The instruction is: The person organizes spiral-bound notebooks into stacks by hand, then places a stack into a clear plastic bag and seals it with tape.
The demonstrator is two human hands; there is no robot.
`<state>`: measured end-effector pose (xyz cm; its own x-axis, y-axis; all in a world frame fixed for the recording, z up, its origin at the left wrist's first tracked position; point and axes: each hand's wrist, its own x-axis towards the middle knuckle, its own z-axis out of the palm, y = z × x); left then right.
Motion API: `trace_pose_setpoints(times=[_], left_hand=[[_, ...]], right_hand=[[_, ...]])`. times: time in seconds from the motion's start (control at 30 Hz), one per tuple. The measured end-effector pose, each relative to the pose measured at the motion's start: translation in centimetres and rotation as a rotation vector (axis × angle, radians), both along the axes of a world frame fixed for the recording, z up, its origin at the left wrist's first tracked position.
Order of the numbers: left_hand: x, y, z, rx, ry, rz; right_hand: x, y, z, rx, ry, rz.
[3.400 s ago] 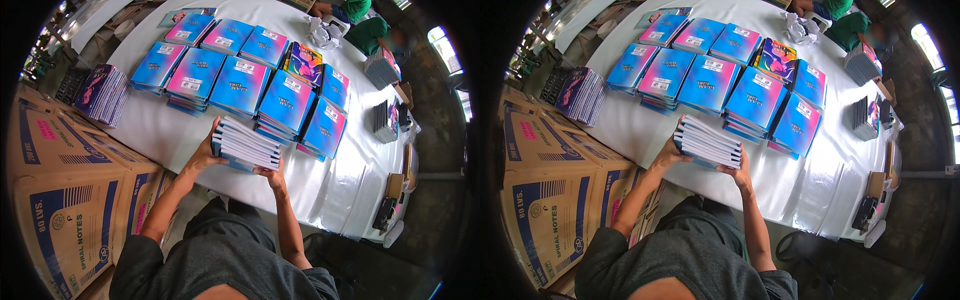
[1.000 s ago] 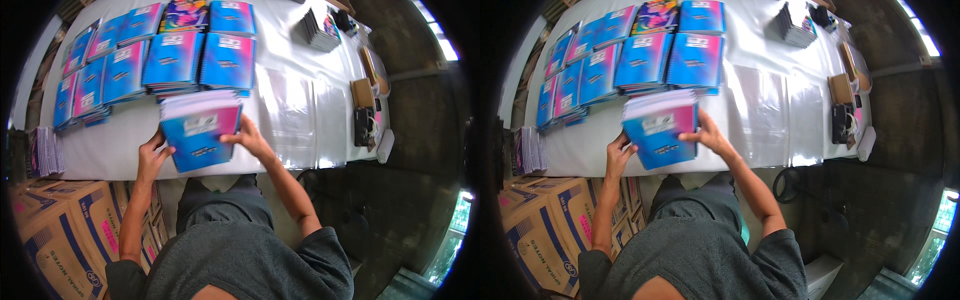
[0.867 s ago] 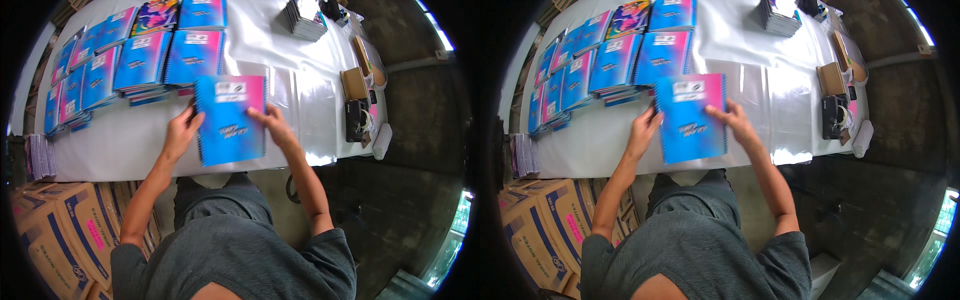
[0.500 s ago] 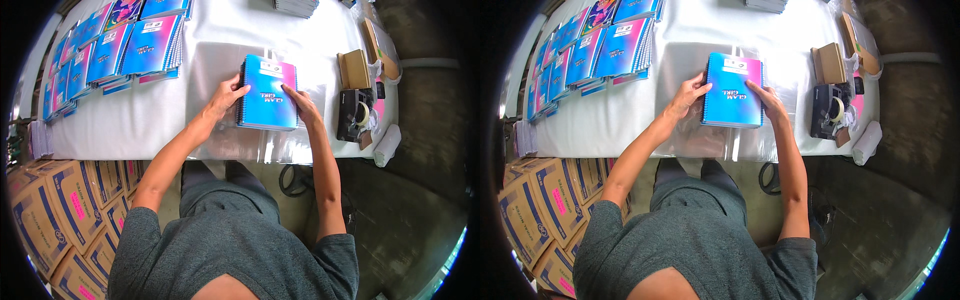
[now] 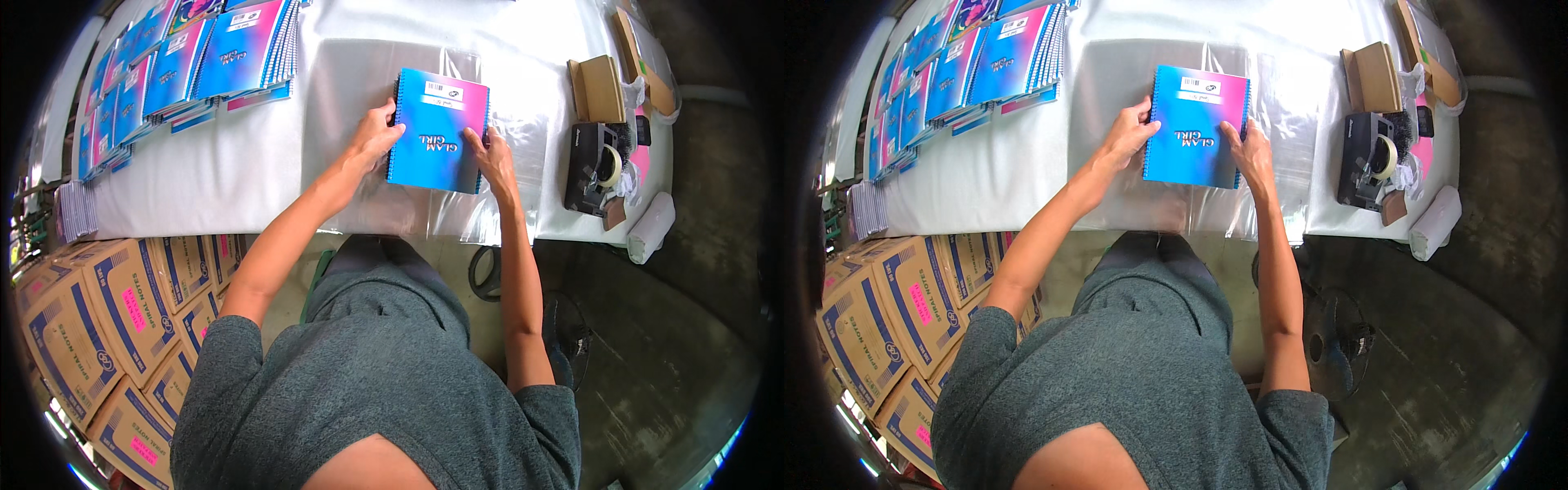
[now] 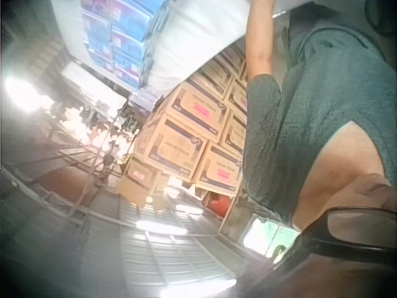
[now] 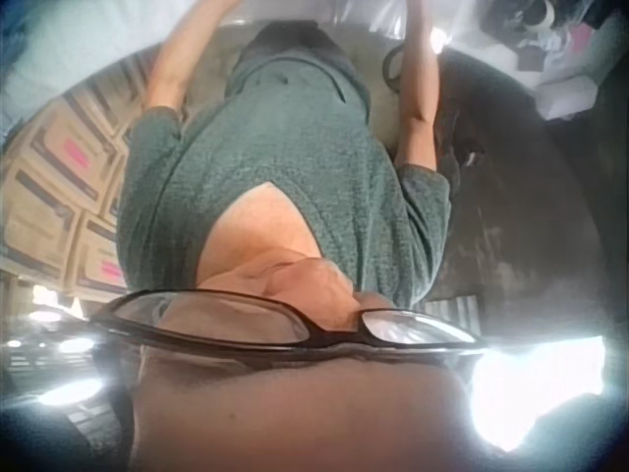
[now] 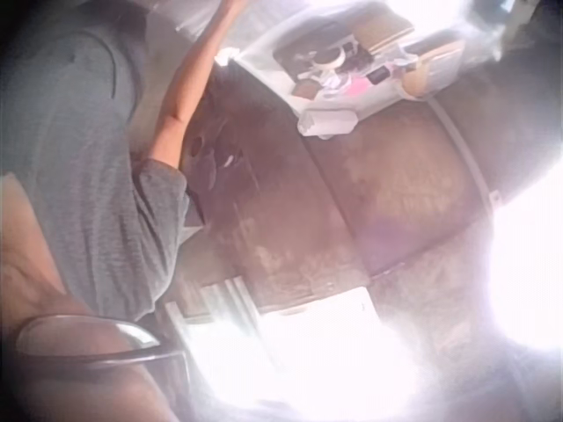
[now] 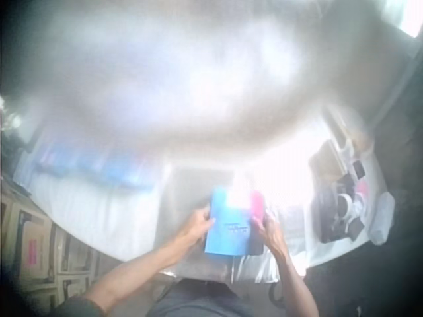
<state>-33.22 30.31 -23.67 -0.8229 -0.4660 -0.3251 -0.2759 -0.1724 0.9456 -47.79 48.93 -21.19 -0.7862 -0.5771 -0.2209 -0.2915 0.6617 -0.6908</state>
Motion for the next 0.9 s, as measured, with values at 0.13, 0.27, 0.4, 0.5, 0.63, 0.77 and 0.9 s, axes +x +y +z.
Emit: trace_pose_setpoints(times=[0.13,0.27,0.4,0.5,0.63,0.77,0.9], left_hand=[[-0.3,0.7,0.6,-0.064,-0.07,0.016],[0.6,0.4,0.2,-0.102,-0.022,0.071],[8.1,-2.0,-3.2,-1.13,-0.111,-0.046],[11.3,-2.3,-3.3,-1.308,-0.174,-0.229],[10.6,-2.3,-2.8,-1.293,-0.138,-0.24],[11.8,-2.8,-3.5,-1.294,-0.155,-0.222],[11.4,-2.6,-3.3,-1.331,-0.135,-0.231]], right_hand=[[0.2,0.2,-0.3,0.011,-0.061,-0.037],[0.0,2.2,-1.3,-0.205,0.012,-0.11],[0.2,10.6,-2.3,0.471,0.635,-0.5],[-0.2,14.0,-3.0,0.603,0.531,-0.418],[-2.7,17.6,-3.1,0.18,0.195,-0.49],[-0.7,15.3,-1.6,0.132,0.317,-0.543],[0.3,14.6,-1.2,0.14,0.449,-0.507]])
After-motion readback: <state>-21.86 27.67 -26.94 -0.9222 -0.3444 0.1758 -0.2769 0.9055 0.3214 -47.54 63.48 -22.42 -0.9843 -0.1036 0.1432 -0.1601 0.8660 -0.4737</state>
